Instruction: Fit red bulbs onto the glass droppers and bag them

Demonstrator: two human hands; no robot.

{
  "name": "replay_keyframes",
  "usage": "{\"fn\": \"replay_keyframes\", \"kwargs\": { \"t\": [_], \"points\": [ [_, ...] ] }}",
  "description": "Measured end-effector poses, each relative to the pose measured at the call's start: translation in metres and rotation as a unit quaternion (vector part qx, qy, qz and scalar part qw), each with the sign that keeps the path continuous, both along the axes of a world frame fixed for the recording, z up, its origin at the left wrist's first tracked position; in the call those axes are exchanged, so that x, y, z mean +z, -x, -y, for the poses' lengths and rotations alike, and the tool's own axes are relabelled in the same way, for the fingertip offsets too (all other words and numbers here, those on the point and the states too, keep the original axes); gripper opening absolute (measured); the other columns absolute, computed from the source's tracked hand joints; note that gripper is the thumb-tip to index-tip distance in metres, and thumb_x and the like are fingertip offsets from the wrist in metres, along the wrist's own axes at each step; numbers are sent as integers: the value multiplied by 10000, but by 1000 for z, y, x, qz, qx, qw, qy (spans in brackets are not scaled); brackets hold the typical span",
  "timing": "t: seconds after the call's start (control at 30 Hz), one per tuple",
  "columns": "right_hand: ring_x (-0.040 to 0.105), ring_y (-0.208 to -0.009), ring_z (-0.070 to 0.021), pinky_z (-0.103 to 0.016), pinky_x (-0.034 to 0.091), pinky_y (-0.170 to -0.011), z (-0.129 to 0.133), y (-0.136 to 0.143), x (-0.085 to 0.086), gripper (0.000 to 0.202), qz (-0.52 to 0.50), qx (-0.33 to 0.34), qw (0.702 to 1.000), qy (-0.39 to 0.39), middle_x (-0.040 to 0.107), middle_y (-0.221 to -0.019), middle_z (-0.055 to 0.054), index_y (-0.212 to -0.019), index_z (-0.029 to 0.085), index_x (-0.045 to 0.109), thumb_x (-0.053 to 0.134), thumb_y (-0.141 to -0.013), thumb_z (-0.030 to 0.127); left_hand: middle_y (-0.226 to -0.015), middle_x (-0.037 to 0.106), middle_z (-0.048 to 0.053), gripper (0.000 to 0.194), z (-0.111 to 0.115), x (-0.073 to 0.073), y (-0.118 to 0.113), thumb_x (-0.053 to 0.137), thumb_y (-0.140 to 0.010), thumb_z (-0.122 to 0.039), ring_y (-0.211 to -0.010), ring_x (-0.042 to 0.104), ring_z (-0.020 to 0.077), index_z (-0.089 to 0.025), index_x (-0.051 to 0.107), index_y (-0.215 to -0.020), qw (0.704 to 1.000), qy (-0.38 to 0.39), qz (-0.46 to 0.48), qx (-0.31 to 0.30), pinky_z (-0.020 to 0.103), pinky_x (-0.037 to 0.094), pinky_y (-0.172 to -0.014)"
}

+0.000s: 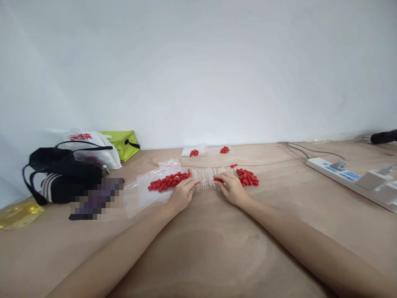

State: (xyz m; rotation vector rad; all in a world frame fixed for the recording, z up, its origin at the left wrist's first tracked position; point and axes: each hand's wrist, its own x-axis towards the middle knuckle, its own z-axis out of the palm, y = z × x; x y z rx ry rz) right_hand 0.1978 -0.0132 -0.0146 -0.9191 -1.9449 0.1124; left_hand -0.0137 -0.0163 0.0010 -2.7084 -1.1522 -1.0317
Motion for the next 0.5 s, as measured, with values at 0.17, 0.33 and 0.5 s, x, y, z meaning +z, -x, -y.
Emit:
{"fn": "replay_keyframes", "kwargs": {
  "t": [0.17,0.33,0.5],
  "points": [
    [558,-769,-165,-311,456,-707,1,1,-1,170,19,27,999,10,594,-833,-69,-902,189,604,464,-816,230,-856,603,60,238,0,2,-7,352,-875,-202,-782,542,173,-168,576,-950,999,-4,-33,-5,295,427,-723],
    [556,-758,-161,-311,460,-693,2,1,-1,169,27,49,998,7,590,-826,-64,-904,203,605,463,-817,234,-865,613,54,240,0,2,-8,361,-875,-198,-777,542,167,-179,587,-954,999,-4,-48,-2,294,412,-717],
    [556,-781,-166,-318,459,-716,2,2,1,178,27,57,998,0,601,-846,-74,-917,194,601,463,-820,249,-863,635,49,228,-2,0,-8,385,-871,-207,-800,561,166,-182,596,-951,999,-11,-44,-9,300,390,-729]
  ]
}}
